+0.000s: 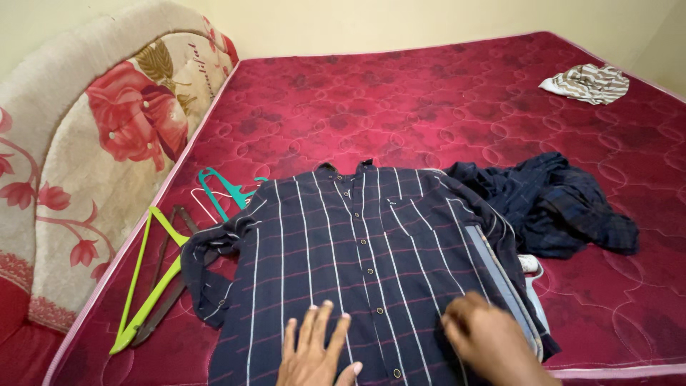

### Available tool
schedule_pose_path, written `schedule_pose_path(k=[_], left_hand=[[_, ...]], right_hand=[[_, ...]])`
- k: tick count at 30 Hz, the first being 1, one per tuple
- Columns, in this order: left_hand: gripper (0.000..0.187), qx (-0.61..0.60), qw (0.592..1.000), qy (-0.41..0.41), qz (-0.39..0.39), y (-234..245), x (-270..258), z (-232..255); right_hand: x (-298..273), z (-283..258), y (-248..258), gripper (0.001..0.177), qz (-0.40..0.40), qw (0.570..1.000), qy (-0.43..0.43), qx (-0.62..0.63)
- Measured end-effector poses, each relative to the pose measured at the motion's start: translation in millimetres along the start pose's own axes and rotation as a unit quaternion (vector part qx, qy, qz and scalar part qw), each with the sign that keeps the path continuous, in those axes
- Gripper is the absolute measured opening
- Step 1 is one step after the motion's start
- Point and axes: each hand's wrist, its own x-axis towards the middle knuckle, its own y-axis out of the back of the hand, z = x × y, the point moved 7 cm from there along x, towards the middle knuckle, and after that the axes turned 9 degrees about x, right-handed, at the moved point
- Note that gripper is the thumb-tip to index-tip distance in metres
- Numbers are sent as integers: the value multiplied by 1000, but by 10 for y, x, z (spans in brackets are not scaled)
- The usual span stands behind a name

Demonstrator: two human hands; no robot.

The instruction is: The person lays a dark striped shirt flat on a suitcase and uses a lint roller to remove lint from the shirt's surface. The person repeatedly rolls the lint roller over the shirt's front and sleeves.

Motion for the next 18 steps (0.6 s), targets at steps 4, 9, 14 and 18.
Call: schedule_pose_path(k=[4, 9, 14, 18], left_hand=[[101, 62, 992, 45, -101, -339, -7, -168], [104, 181, 949, -33, 257, 149, -44, -30], [86, -36, 977, 62, -200, 440, 364, -58], [69, -131, 990, -16, -49, 959, 828, 151]], right_hand=[[377, 131, 292, 21, 95, 988, 122, -18], [1154, 734, 387, 23, 140, 980, 121, -74], [1794, 1208, 595, 29, 169, 979, 66, -89], [2116, 1449, 624, 37, 158, 985, 21, -70]])
